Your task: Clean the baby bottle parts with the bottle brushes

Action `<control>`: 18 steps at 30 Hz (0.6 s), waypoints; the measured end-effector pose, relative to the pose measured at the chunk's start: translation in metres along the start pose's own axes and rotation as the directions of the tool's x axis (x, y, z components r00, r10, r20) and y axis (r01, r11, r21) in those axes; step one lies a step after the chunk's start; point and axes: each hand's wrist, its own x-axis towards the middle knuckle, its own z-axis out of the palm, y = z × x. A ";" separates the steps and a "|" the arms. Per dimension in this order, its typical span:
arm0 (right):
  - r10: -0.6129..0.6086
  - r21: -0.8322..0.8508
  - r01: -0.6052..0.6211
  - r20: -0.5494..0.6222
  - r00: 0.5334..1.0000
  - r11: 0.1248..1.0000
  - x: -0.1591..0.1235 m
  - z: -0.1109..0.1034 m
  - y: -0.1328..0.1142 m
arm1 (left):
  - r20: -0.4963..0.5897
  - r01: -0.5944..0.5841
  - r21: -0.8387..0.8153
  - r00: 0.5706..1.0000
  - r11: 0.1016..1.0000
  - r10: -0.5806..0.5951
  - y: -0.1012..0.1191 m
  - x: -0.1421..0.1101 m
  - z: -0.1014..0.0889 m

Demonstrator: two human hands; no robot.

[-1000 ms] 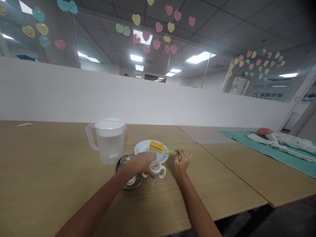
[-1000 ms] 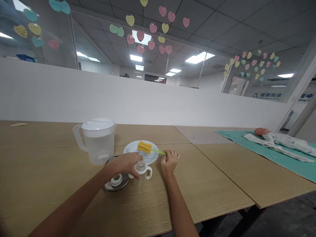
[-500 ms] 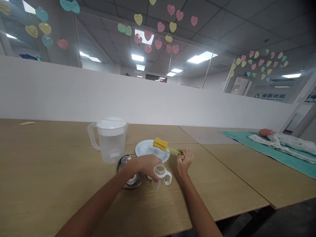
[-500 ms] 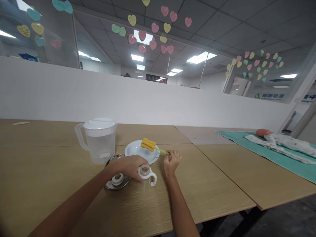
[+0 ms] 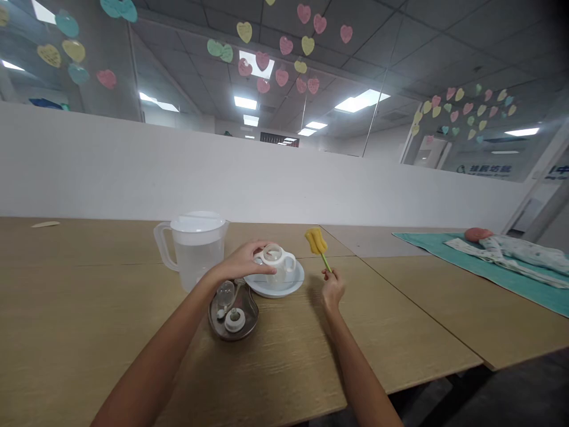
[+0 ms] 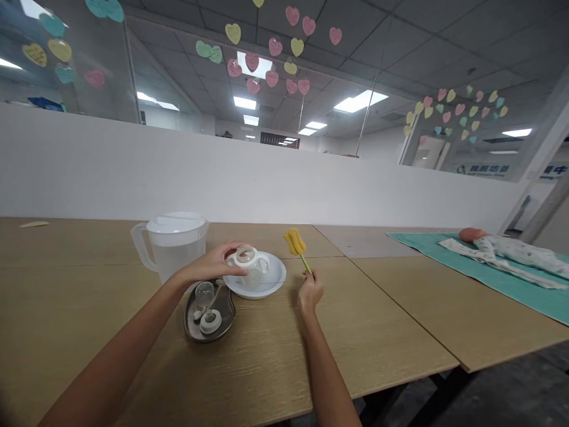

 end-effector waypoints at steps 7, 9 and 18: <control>-0.173 -0.065 0.186 0.165 0.971 0.980 -0.005 -0.002 -0.016 | -0.171 0.054 0.054 0.984 0.997 -0.044 -0.015 0.008 0.006; -0.254 -0.061 0.271 0.205 0.945 0.961 -0.006 -0.002 -0.022 | -0.245 0.088 0.195 0.969 0.977 -0.038 -0.017 0.009 0.008; -0.517 -0.250 0.593 0.310 0.798 0.765 -0.012 -0.001 -0.033 | -0.334 0.190 0.759 0.935 0.622 0.122 -0.020 0.007 0.010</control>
